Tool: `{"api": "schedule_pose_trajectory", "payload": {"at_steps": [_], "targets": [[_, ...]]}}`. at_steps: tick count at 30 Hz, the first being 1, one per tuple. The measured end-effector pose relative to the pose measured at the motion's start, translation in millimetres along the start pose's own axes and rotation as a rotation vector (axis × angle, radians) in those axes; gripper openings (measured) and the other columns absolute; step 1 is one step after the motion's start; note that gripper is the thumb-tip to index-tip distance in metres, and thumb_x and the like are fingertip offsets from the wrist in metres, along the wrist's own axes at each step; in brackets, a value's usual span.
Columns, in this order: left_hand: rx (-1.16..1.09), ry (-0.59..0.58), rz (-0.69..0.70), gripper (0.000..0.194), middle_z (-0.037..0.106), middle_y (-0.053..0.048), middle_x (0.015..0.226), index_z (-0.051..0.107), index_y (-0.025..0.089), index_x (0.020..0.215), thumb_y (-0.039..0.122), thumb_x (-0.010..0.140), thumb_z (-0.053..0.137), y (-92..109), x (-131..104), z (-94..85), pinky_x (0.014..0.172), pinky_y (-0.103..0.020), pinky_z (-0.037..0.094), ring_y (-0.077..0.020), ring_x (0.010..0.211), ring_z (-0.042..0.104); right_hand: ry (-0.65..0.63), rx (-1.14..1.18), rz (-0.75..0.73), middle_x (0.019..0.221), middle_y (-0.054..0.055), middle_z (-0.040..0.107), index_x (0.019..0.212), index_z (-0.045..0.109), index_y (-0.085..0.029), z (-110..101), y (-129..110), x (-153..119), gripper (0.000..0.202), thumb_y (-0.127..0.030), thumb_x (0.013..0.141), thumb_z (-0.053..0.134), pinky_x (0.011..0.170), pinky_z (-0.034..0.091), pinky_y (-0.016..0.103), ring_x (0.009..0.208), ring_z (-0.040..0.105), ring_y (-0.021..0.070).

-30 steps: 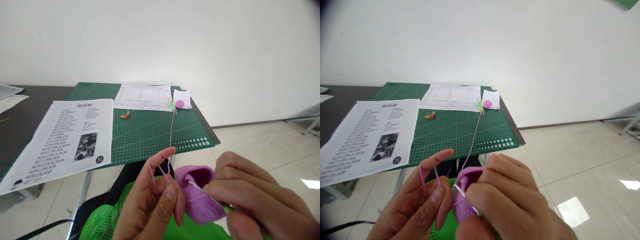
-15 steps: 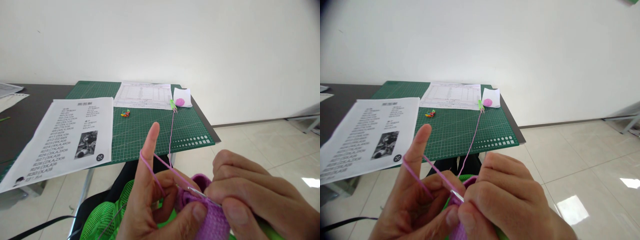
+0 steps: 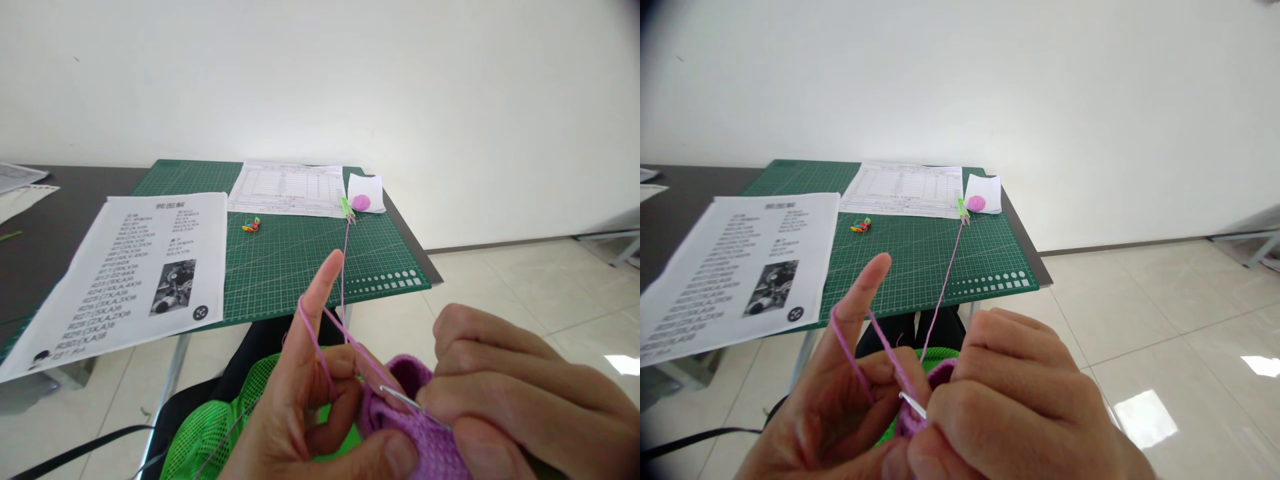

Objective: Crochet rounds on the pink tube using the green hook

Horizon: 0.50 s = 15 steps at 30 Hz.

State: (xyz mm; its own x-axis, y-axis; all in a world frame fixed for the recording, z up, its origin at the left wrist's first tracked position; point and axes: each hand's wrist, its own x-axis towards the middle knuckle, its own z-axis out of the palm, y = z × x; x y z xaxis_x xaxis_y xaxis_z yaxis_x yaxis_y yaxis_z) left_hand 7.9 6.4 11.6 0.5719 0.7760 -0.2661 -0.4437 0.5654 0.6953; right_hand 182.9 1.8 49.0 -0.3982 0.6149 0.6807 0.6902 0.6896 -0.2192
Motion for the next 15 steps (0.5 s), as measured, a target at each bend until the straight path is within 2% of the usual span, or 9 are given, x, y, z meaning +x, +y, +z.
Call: {"api": "schedule_pose_trajectory", "payload": {"at_steps": [3,6,11,13,15], "targets": [[-0.073,-0.025,-0.021,0.096,0.072,0.006,0.081,0.031,0.067,0.147,0.026,0.081,0.086,1,0,0.6,0.06,-0.021,0.039,-0.0077,0.06,0.052,-0.044,0.009,0.002,0.047,-0.002,0.053,0.057,0.063,-0.018,0,-1,7,0.053,-0.027,0.105,0.044,0.047,0.048,0.025,0.045,0.048,0.0085],[-0.091,-0.023,-0.04,0.097,0.073,0.007,0.081,0.033,0.065,0.148,0.025,0.079,0.088,2,0,1.8,0.062,-0.019,0.039,-0.007,0.063,0.054,-0.019,-0.004,-0.012,0.04,-0.002,0.05,0.049,0.06,-0.018,2,-2,10,0.065,-0.026,0.108,0.035,0.042,0.046,0.023,0.039,0.044,0.0064],[0.022,0.038,-0.025,0.111,0.073,0.009,0.081,0.019,0.067,0.151,0.031,0.075,0.091,0,-2,2.7,0.067,-0.023,0.045,-0.0098,0.064,0.058,-0.003,-0.054,-0.034,0.04,-0.003,0.051,0.043,0.052,-0.018,2,-3,12,0.067,-0.026,0.108,0.037,0.043,0.048,0.023,0.037,0.043,0.0049],[0.06,0.046,0.0,0.11,0.071,0.009,0.081,0.017,0.065,0.153,0.034,0.076,0.09,-2,-3,2.4,0.069,-0.025,0.047,-0.0096,0.062,0.056,0.007,-0.069,-0.038,0.039,-0.003,0.051,0.041,0.045,-0.018,2,-3,13,0.068,-0.023,0.108,0.035,0.043,0.046,0.022,0.036,0.042,0.0043],[0.066,0.035,0.003,0.107,0.071,0.009,0.081,0.019,0.065,0.153,0.035,0.077,0.088,-2,-3,2.2,0.071,-0.026,0.048,-0.0097,0.062,0.056,0.002,-0.067,-0.04,0.038,-0.004,0.05,0.042,0.046,-0.018,1,-3,13,0.068,-0.022,0.108,0.032,0.043,0.046,0.022,0.036,0.042,0.0041]]}}
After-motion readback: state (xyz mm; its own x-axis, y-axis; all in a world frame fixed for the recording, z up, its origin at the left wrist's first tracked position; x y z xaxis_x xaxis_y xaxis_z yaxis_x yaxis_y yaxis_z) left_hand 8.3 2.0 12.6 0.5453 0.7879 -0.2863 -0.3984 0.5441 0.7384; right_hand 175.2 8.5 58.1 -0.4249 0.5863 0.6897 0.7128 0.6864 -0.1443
